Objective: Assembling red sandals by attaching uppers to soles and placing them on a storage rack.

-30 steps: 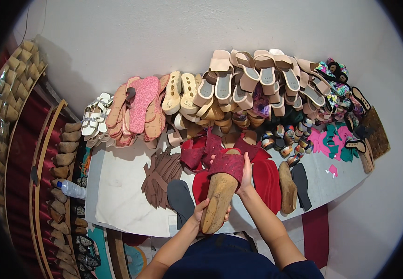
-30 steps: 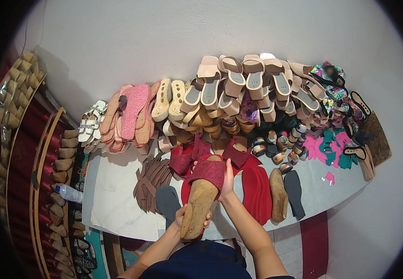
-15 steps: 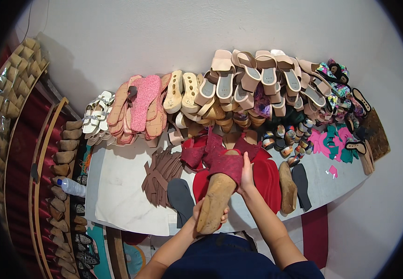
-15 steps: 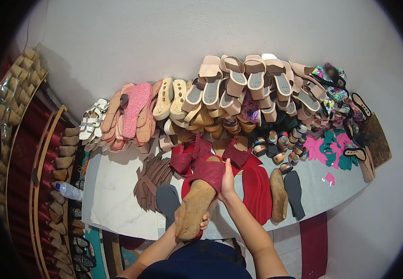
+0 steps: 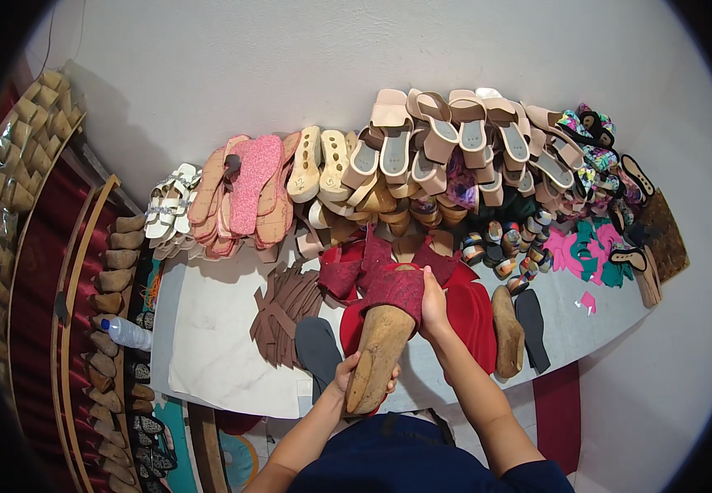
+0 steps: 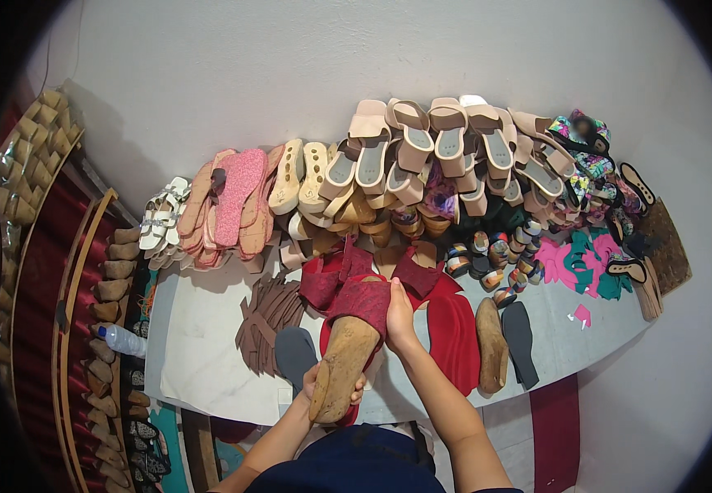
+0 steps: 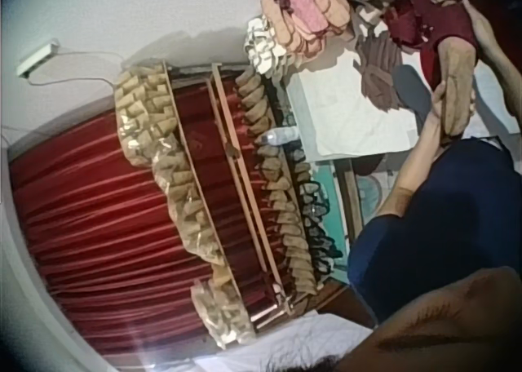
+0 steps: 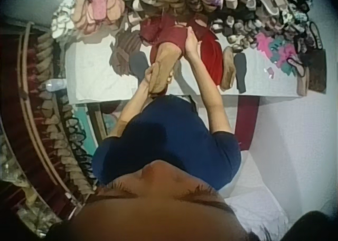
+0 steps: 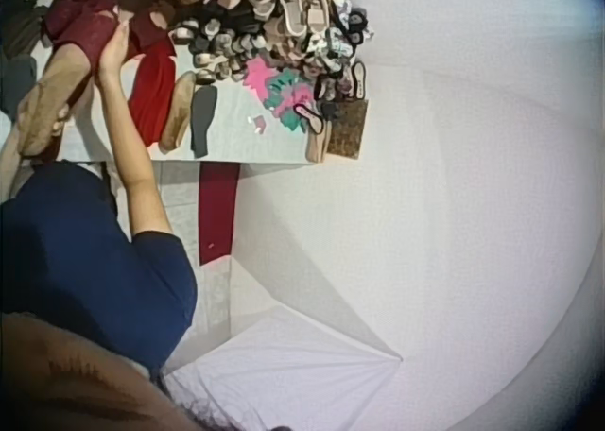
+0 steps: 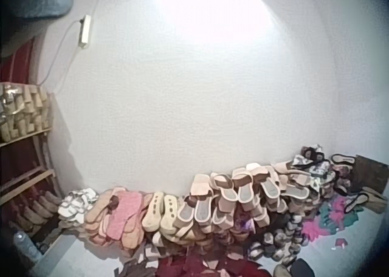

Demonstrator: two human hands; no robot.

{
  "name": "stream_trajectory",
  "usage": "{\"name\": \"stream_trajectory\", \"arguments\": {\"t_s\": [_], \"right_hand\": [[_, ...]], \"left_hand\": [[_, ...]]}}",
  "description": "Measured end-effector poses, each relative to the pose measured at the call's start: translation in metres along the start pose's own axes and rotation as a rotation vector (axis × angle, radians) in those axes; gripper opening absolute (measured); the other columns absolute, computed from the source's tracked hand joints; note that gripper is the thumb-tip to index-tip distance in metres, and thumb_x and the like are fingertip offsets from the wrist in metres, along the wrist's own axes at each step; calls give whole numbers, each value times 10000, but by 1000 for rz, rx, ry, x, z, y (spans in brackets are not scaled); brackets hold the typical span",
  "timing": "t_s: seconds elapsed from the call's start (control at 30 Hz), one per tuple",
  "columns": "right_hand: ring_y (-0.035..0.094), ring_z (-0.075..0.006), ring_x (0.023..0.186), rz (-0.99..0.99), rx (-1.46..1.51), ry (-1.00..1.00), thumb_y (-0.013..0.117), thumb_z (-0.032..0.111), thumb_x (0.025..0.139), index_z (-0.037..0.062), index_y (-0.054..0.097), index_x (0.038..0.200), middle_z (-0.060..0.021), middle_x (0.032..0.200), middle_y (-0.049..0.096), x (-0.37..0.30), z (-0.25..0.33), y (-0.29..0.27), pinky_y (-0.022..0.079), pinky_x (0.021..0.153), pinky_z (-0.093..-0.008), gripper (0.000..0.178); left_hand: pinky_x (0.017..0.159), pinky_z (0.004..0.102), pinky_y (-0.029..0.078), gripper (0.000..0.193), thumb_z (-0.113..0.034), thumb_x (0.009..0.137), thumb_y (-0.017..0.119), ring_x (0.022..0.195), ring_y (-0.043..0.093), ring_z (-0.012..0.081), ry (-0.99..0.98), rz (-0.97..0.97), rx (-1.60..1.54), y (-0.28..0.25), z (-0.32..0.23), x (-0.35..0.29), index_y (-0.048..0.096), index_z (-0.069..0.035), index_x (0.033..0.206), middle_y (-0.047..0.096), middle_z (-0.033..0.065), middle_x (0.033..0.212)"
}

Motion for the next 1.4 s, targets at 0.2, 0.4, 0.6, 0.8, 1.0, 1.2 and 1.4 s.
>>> {"name": "stream_trajectory", "arguments": {"t_s": [0.2,0.4,0.6,0.8,1.0,1.2,1.4], "right_hand": [[561,-239,884,219,420,209,276,482,880,46,468,1096,-131,981,564,-11,6,15,446,804,-366,523],[556,-274,901,260,516,248,239,527,865,80,408,1164,-155,1003,552,-13,13,19,447,809,-403,563],[501,-361,995,415,691,329,272,558,843,95,366,1219,-236,1122,473,-10,8,19,405,861,-471,604],[510,-330,974,394,678,357,286,535,846,77,427,1170,-217,1094,493,1,-9,4,422,848,-442,578],[535,-274,936,318,511,296,238,504,875,15,411,1161,-181,1058,526,-2,0,15,435,827,-382,592],[558,-157,879,107,-201,-20,213,465,909,21,390,1165,-100,1034,560,7,-2,-14,436,780,-271,542],[524,-171,955,90,-5,146,275,401,919,23,409,1173,-100,1095,522,-13,-16,-10,398,849,-283,474]], "left_hand": [[716,345,374,674,-539,788,442,831,485,242,-8,31,-120,4,9,5,338,-50,1241,454,168,983],[718,343,368,658,-532,803,420,823,469,239,-5,25,-130,6,8,8,330,-57,1249,447,167,979],[714,343,364,652,-531,807,385,791,440,246,-55,66,-259,4,11,10,309,-81,1273,432,155,961],[714,342,365,664,-551,797,382,772,424,255,-51,69,-274,-4,14,13,310,-97,1276,425,147,948],[744,353,400,693,-512,763,482,819,487,259,-34,-32,-79,-3,7,8,317,-67,1267,458,159,977],[731,351,486,590,-395,789,530,838,586,269,50,-293,324,-14,-6,-3,371,8,1189,541,202,977],[740,357,485,653,-516,805,431,825,593,280,78,-304,344,-14,3,-1,373,2,1198,552,201,975]]}}
Point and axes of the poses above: each hand's wrist, its own x-axis towards the middle knuckle, its own y-axis out of the palm, z = x × y, the point moved 2 cm from there along x, towards the middle knuckle
